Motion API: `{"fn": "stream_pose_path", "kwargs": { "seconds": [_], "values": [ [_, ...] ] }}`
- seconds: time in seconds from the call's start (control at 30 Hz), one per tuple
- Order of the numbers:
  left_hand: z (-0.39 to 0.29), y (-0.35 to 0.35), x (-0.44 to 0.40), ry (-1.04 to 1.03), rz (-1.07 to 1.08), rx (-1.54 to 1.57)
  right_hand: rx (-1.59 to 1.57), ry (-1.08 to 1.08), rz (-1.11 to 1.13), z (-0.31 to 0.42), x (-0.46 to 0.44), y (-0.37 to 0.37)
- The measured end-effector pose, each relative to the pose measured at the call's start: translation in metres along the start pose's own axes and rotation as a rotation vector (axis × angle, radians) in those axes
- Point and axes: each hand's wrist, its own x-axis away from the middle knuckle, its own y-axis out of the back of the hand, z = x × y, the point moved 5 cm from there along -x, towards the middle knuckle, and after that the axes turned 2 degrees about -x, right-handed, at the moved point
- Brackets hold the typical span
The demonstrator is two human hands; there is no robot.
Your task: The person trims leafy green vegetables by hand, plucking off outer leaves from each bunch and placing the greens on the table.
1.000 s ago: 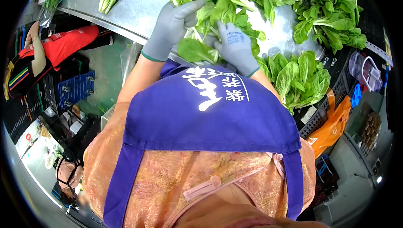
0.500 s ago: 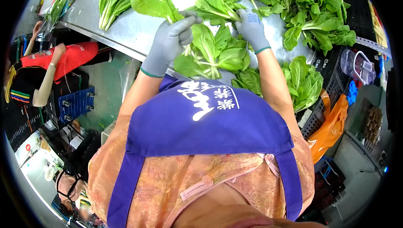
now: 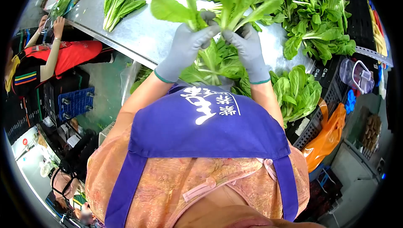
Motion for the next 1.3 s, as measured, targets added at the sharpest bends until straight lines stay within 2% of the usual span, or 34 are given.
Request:
{"fn": "stream_pose_path", "kwargs": {
  "seconds": [0.03,0.13,0.17,0.27,0.37,0.4,0.47,0.5,0.53,0.6,0.67,0.73,0.77,0.8,0.83,0.9,1.0,1.13,1.2,1.27,1.3],
  "values": [
    [0.006,0.006,-0.004,0.003,0.131,-0.158,0.053,-0.011,0.007,0.009,0.004,-0.009],
    [0.006,0.003,-0.008,0.035,-0.010,-0.216,0.180,0.062,-0.045,0.001,0.002,-0.013],
    [0.008,0.004,-0.010,0.084,-0.048,-0.108,0.084,0.038,-0.069,0.002,0.006,-0.015],
    [0.006,0.005,-0.005,0.083,-0.101,-0.174,-0.051,-0.022,-0.054,-0.007,0.006,-0.010],
    [0.005,0.007,0.002,0.040,0.028,-0.227,-0.408,-0.010,-0.083,-0.003,0.005,-0.010],
    [0.007,0.008,0.004,0.022,0.058,-0.232,-0.430,0.031,-0.105,-0.004,0.003,-0.003],
    [0.009,0.013,0.013,0.121,0.144,-0.342,-0.471,0.113,-0.149,-0.010,-0.003,0.018],
    [0.009,0.015,0.022,0.189,0.182,-0.411,-0.315,0.039,-0.208,-0.007,-0.003,0.028],
    [0.009,0.019,0.026,0.256,0.218,-0.481,-0.193,0.072,-0.211,0.003,-0.002,0.034],
    [0.027,0.049,0.028,0.101,0.148,-0.601,0.053,0.124,-0.212,0.018,0.002,0.040],
    [0.027,0.063,0.025,0.088,0.076,-0.544,0.103,0.195,-0.242,0.022,0.003,0.037],
    [0.009,0.068,0.015,0.219,-0.004,-0.310,0.141,0.197,-0.242,0.027,0.007,0.024],
    [0.000,0.058,0.011,0.057,-0.002,-0.301,0.256,0.160,-0.255,0.018,0.006,0.023],
    [-0.008,0.044,0.004,-0.156,0.095,-0.478,0.370,0.181,-0.228,0.013,0.004,0.016],
    [-0.010,0.029,0.000,-0.005,-0.024,-0.340,0.483,0.203,-0.199,0.009,0.004,0.007],
    [-0.005,0.007,-0.010,-0.092,0.002,-0.264,0.722,0.241,-0.213,0.015,0.008,-0.012],
    [0.000,-0.001,-0.015,-0.123,-0.053,-0.105,0.491,0.331,-0.170,0.012,0.008,-0.026],
    [0.010,0.012,-0.012,0.060,-0.131,-0.130,0.164,0.136,-0.187,-0.003,0.009,-0.017],
    [0.009,0.023,-0.010,-0.098,-0.087,-0.377,0.042,0.114,-0.198,-0.001,0.012,-0.016],
    [0.009,0.035,-0.013,-0.149,-0.082,-0.307,-0.072,0.098,-0.221,0.001,0.014,-0.012],
    [0.004,0.038,-0.017,-0.120,-0.099,-0.114,-0.097,0.088,-0.228,0.002,0.016,-0.009]
  ]
}}
